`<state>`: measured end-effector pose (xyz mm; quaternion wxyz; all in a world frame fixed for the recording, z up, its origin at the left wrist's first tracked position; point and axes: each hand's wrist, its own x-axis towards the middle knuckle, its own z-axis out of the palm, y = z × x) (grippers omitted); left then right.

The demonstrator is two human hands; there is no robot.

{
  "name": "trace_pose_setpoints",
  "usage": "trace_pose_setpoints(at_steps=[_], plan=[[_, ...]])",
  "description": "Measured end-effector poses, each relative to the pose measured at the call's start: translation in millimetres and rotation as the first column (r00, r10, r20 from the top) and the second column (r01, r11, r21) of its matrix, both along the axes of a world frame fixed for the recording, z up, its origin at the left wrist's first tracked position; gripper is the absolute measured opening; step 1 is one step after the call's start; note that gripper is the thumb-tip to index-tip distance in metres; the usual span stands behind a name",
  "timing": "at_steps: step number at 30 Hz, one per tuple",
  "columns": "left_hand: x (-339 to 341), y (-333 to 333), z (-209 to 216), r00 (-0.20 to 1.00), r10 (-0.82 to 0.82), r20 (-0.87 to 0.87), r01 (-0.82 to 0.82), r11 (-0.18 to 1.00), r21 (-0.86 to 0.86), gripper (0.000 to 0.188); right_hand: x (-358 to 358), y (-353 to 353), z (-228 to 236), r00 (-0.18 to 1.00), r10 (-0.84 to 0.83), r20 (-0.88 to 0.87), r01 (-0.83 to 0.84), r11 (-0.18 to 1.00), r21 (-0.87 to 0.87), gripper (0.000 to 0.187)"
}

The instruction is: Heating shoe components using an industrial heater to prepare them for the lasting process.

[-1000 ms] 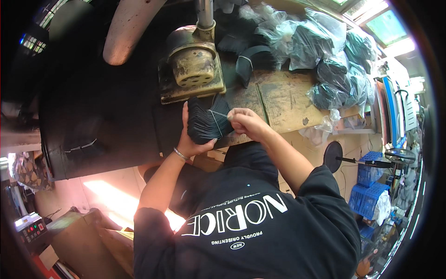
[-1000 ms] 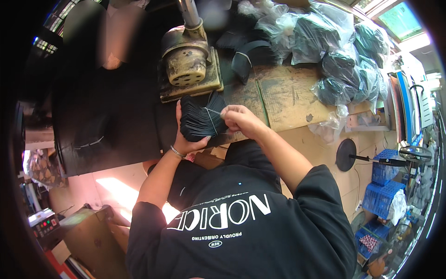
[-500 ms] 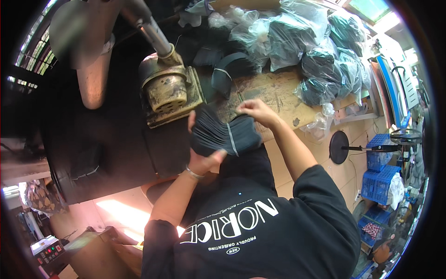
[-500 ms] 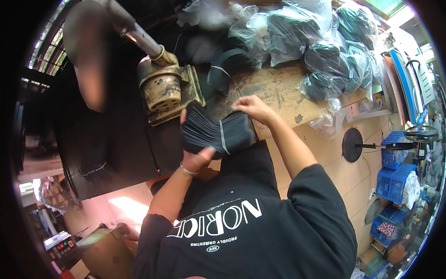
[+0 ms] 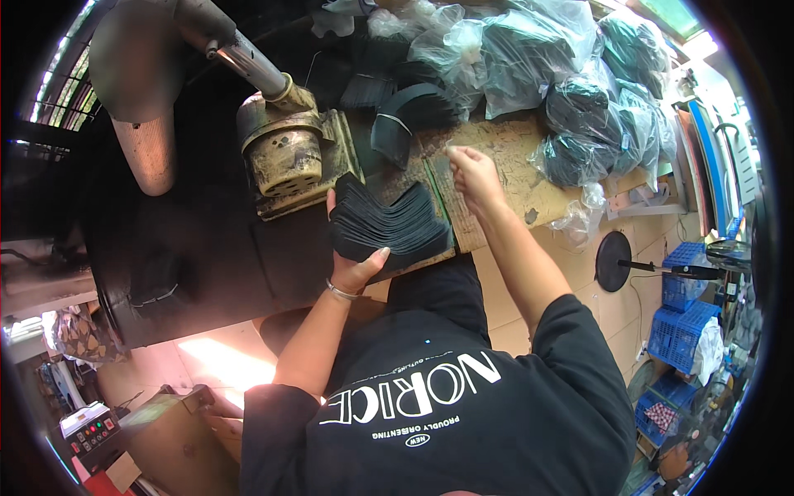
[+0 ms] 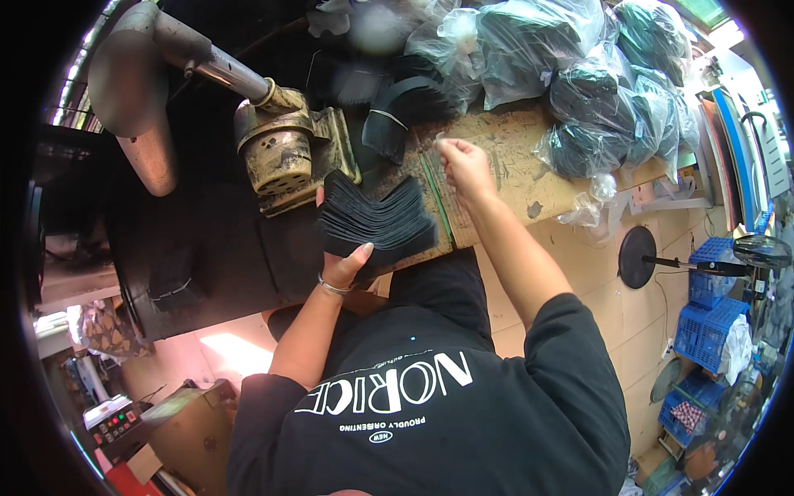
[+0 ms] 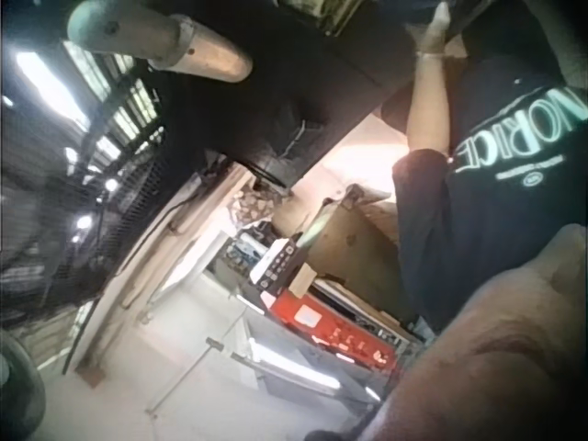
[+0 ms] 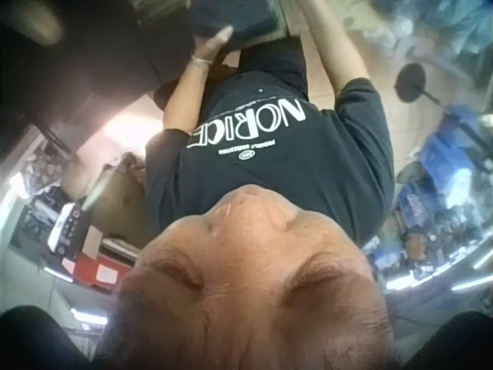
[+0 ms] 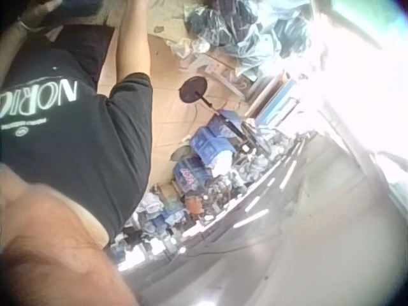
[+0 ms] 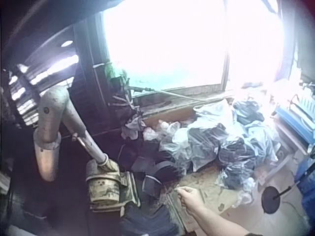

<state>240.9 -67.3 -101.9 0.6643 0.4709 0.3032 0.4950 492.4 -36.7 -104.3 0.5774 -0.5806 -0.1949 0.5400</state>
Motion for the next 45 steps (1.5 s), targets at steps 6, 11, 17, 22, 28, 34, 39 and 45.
trace_pose_setpoints(at_steps=[6, 11, 17, 22, 28, 34, 39, 45], plan=[[-25, 11, -19, 0.931, -0.082, -0.356, 0.184, 0.947, 0.263, 0.12, 92, 44, -47, -0.099, 0.011, 0.995, 0.03, 1.0, -0.008, 0.03], [-44, 15, -43, 0.901, -0.088, -0.426, 0.26, 0.894, 0.365, 0.123, -10, 6, 28, 0.412, 0.255, 0.875, -0.628, 0.775, 0.069, 0.023], [-55, 12, -55, 0.886, -0.162, -0.434, 0.33, 0.879, 0.344, 0.126, -80, 11, 12, -0.008, 0.188, 0.982, -0.897, 0.433, -0.09, 0.031], [-62, 14, -64, 0.852, -0.195, -0.486, 0.375, 0.875, 0.306, 0.116, -82, 20, 4, -0.069, 0.527, 0.847, -0.901, 0.332, -0.279, 0.028], [-62, 14, -67, 0.864, -0.186, -0.468, 0.36, 0.878, 0.314, 0.117, -85, 20, -2, 0.042, 0.482, 0.875, -0.909, 0.381, -0.167, 0.023], [-63, 14, -62, 0.893, -0.231, -0.386, 0.346, 0.902, 0.259, 0.13, -84, 27, 15, 0.093, 0.615, 0.783, -0.845, 0.464, -0.264, 0.024], [-56, 13, -57, 0.903, -0.218, -0.371, 0.324, 0.912, 0.251, 0.129, -81, 13, 1, 0.248, 0.542, 0.803, -0.783, 0.6, -0.163, 0.019], [-53, 12, -56, 0.924, -0.207, -0.32, 0.293, 0.924, 0.247, 0.128, -77, 1, 6, 0.344, 0.338, 0.876, -0.754, 0.655, 0.044, 0.016]])
